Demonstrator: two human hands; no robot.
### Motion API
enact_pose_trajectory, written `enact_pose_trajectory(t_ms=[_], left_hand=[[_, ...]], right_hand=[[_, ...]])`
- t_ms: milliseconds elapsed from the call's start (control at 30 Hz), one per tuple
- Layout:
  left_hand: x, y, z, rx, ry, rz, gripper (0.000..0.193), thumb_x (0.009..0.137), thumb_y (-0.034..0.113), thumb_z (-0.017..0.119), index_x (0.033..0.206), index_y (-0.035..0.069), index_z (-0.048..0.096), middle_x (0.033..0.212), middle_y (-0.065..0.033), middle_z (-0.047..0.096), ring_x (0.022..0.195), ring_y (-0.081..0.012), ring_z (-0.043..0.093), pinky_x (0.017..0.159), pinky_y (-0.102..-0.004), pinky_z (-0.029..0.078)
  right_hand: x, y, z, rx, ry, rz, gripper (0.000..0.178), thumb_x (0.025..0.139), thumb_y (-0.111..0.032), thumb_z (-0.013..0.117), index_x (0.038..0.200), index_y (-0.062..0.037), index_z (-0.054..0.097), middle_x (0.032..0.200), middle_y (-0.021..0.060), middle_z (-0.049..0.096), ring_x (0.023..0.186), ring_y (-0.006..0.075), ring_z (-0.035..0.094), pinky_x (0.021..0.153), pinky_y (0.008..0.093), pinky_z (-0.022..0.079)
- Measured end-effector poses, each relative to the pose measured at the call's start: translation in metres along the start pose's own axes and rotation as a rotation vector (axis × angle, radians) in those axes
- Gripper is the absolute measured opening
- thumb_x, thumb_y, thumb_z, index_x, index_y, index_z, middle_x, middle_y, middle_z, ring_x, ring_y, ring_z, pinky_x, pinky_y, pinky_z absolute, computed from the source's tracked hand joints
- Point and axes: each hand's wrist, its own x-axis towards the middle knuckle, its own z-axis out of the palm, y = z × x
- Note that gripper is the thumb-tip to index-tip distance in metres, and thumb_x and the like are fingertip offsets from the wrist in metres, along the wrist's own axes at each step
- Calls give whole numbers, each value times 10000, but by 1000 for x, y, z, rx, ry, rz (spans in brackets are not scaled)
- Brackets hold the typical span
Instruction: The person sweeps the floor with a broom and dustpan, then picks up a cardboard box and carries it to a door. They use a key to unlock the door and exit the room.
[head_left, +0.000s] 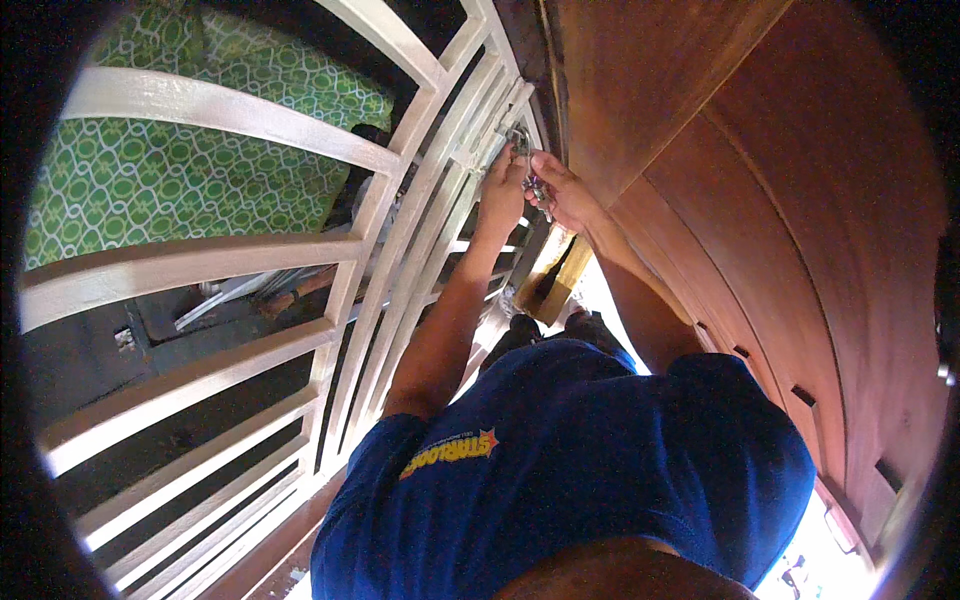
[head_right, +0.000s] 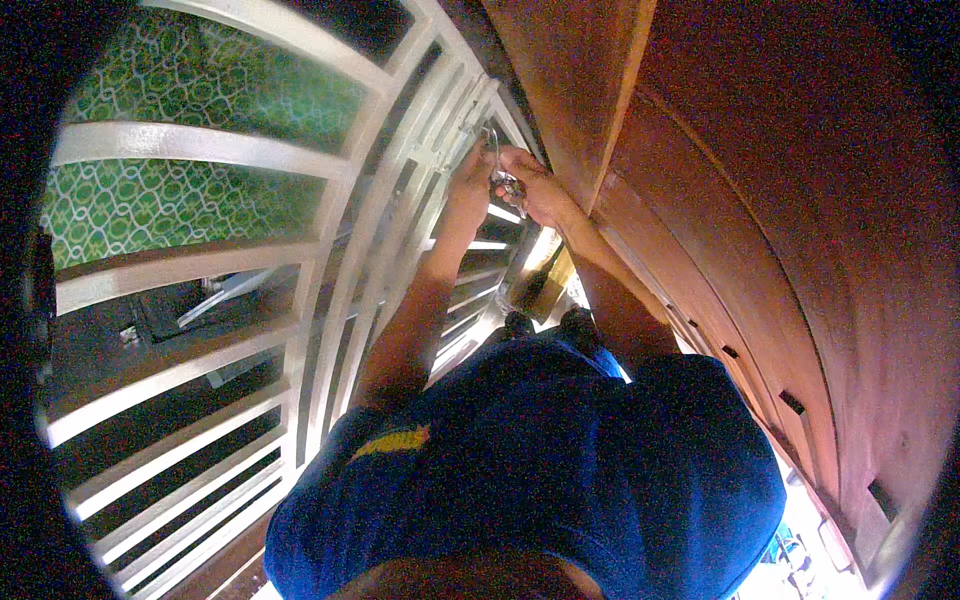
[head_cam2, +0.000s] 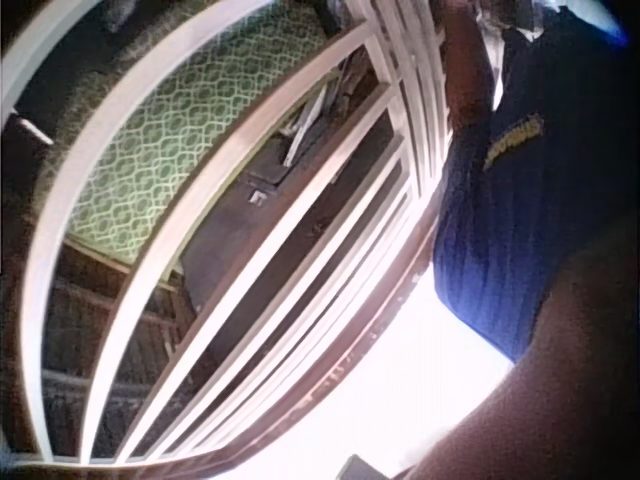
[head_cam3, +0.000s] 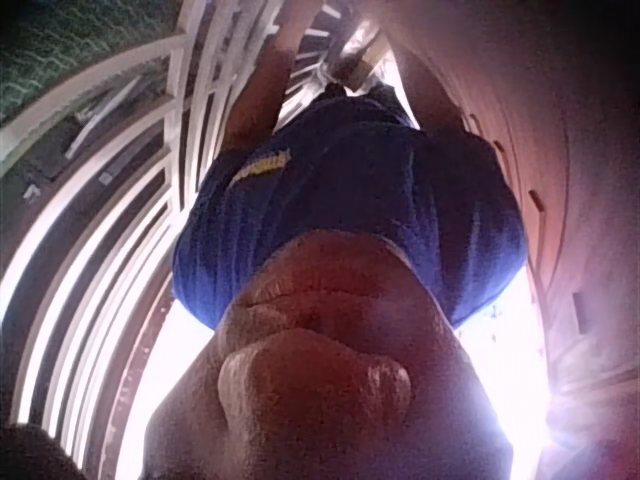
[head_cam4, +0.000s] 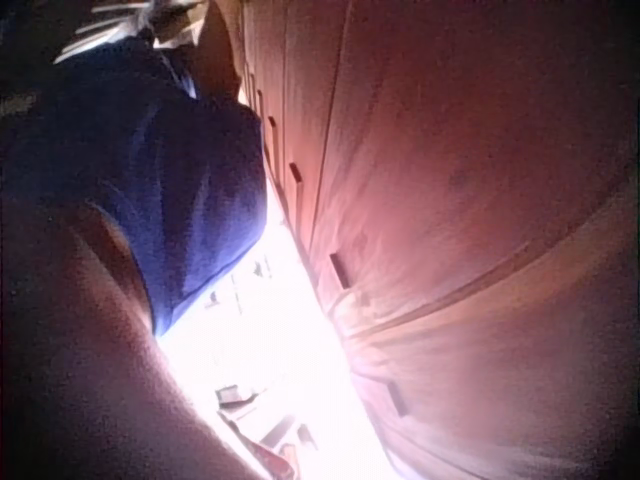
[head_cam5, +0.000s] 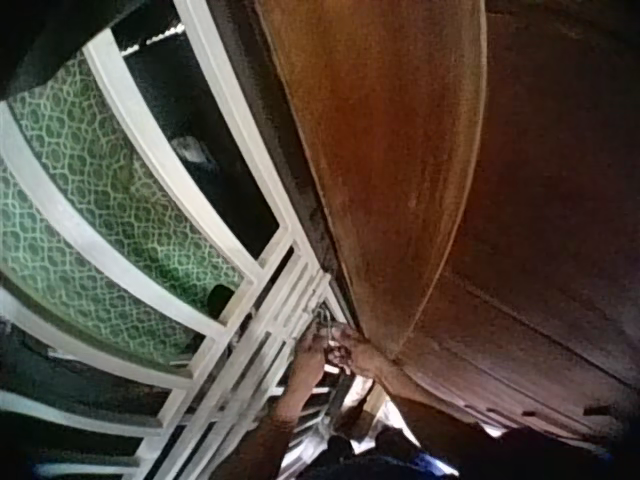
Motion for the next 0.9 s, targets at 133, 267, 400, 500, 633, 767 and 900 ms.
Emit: enact_pose_trajectory(t_ms=[133,267,400,500,633,767,900], left_hand=[[2,-10,-2,25,-65,-10,524,1068,270,484,1514,-3,457,1300,-265,634,1122,-293,667,854,-348,541],[6,-23,-4,29,-68,243,489,1075,183,441,1510,-42,438,1316,-273,622,1053,-287,689,772,-347,565],[7,-28,-4,162,-112,147,508,1063,191,457,1502,-63,427,1401,-284,570,1026,-363,683,861,-392,562],[0,-20,2,139,-6,92,566,1071,310,483,1498,-57,437,1453,-311,528,1263,-433,579,1050,-440,463],[-2,-4,11,220,157,136,534,1053,382,563,1450,25,529,1128,-218,671,955,-282,657,889,-415,513],[1,8,13,16,28,-49,484,1046,412,573,1341,29,594,978,-162,646,819,-218,630,764,-383,515],[11,21,30,-108,-10,-36,465,1039,471,575,1199,44,672,772,-42,569,697,-138,531,655,-318,461]], right_hand=[[10,-13,-8,-75,1,182,539,1053,-338,603,1534,-144,458,1062,25,684,753,150,640,650,259,531],[9,-18,-2,-143,-33,98,526,1041,-313,630,1502,-134,449,1090,30,672,828,158,646,688,276,536],[4,-4,11,-10,71,-108,421,1036,-320,645,1369,-107,502,1066,18,654,923,127,635,688,268,514],[10,7,20,134,237,-150,257,1015,-286,671,1163,-135,524,1020,16,649,846,139,641,637,312,533],[35,12,28,26,350,-367,381,1033,-319,643,1280,-88,467,1081,66,639,921,165,615,743,313,508],[41,20,18,-131,492,-447,314,1053,-296,612,1231,-60,505,981,47,634,786,135,636,601,290,526],[7,37,-14,-116,433,-309,265,1066,-318,584,1193,-92,527,866,11,616,684,119,594,547,278,483]])
